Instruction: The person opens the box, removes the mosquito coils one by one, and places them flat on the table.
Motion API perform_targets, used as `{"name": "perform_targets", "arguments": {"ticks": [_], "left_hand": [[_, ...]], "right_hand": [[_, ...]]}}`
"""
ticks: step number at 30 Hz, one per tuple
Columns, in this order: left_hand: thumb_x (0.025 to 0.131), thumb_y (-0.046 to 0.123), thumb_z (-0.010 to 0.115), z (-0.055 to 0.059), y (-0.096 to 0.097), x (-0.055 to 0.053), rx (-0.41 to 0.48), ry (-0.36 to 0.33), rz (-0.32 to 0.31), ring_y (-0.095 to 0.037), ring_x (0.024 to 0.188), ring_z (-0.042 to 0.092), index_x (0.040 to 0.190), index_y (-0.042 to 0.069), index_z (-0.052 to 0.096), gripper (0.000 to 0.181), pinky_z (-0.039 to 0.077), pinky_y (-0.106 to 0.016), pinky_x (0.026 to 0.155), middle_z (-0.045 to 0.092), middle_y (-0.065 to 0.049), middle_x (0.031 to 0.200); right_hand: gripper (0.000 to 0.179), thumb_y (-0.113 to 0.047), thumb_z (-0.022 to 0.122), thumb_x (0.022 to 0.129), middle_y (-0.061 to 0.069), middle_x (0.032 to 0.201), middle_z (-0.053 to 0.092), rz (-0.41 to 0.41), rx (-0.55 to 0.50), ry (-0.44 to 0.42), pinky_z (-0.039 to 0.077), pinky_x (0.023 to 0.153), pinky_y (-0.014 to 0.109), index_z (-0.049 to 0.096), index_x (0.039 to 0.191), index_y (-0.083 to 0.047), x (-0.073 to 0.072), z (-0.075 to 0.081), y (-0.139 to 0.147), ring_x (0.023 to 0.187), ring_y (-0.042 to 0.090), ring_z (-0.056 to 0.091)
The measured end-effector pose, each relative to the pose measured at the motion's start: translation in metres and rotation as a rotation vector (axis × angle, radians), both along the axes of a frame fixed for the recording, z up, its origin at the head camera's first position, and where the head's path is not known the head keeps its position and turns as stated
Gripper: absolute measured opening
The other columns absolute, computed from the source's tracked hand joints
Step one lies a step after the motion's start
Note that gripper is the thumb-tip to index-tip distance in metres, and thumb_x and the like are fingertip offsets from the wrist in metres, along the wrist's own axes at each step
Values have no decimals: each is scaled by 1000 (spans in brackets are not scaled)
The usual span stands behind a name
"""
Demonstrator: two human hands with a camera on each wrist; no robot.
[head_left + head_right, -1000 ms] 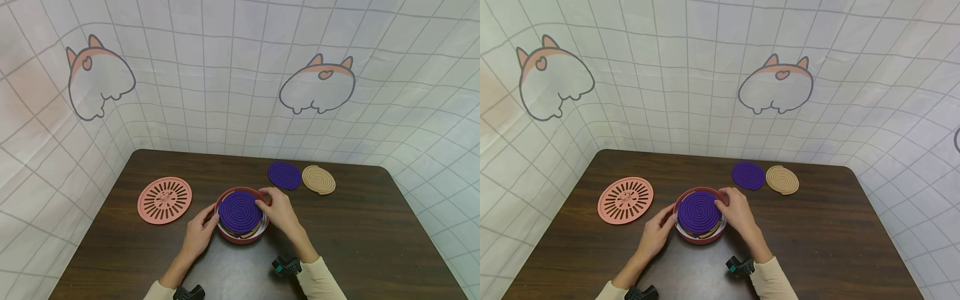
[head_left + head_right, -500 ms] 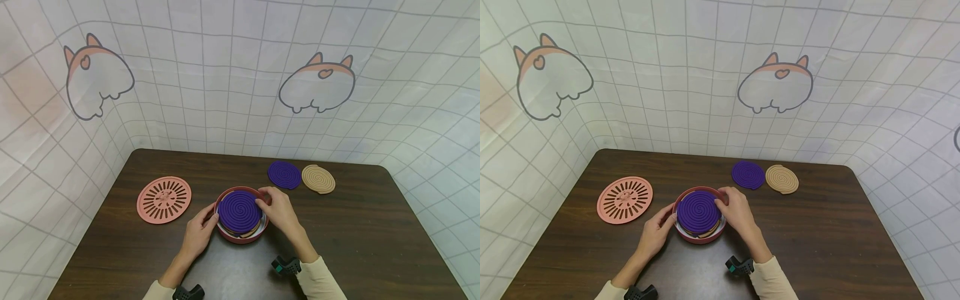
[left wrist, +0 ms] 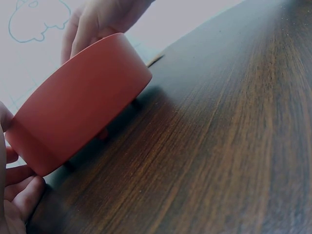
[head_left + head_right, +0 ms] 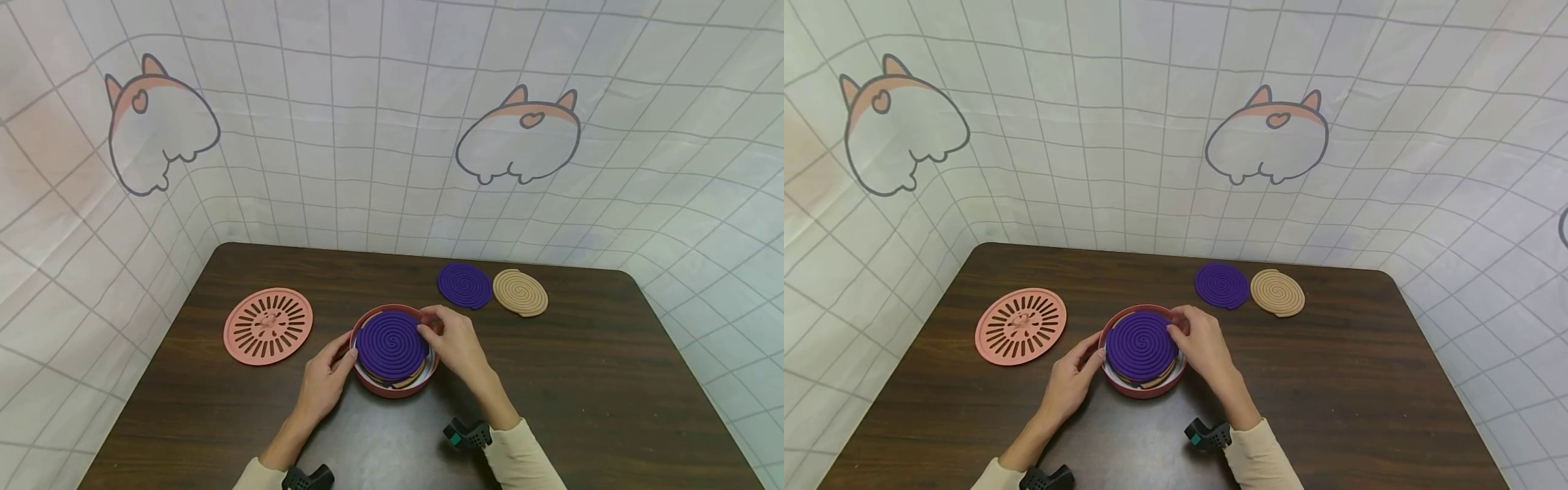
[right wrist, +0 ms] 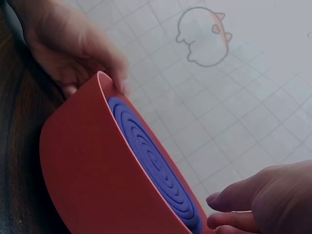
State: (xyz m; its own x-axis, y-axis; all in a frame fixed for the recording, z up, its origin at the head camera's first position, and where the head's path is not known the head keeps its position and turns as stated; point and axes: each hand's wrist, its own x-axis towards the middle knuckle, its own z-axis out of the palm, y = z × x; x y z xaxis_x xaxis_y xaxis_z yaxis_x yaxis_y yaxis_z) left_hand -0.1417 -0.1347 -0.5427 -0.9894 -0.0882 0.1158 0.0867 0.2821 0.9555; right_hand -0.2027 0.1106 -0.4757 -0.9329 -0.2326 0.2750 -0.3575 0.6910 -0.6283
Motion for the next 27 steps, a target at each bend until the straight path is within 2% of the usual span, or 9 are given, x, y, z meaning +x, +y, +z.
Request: {"name": "perform_targets", "arguments": {"ticks": [6,13,16,19,24,27], "left_hand": [[99,22,63,3,2,0,-10,-14,12,-21,121,65,137,14,62,38,53,-24,98,67,-8,133],[99,13,62,35,6,10,-21,-35,9,-27,120,66,136,4,61,38,53,-22,96,67,-14,131],[99,13,62,42,7,12,-29,-42,3,-26,120,66,136,4,61,38,52,-22,96,68,-14,131],[99,14,62,43,6,13,-29,-39,0,-25,121,65,136,5,61,38,52,-22,97,68,-14,131],[99,15,62,37,6,11,-31,-35,2,-25,121,65,137,6,61,39,53,-24,97,68,-13,131],[99,16,62,36,6,11,-34,-37,4,-24,120,66,137,6,61,39,52,-22,97,68,-13,131]], "right_hand": [[26,-13,77,87,5,88,67,16,6,-8,43,60,22,72,112,-7,1,0,-1,70,11,52],[29,-15,76,88,3,94,71,30,58,-69,44,63,21,72,117,-8,3,3,-4,70,9,51],[30,-15,77,88,4,96,71,31,71,-69,46,65,23,72,117,-8,4,4,-5,72,10,52],[31,-16,77,88,4,99,72,30,97,-69,46,68,27,71,118,-8,6,5,-7,74,11,52],[36,-19,77,87,5,98,71,41,166,-61,44,73,32,70,121,-8,8,5,-10,82,17,53],[37,-18,79,86,7,102,69,43,163,-58,45,72,32,70,121,-8,9,5,-11,83,17,54]]}}
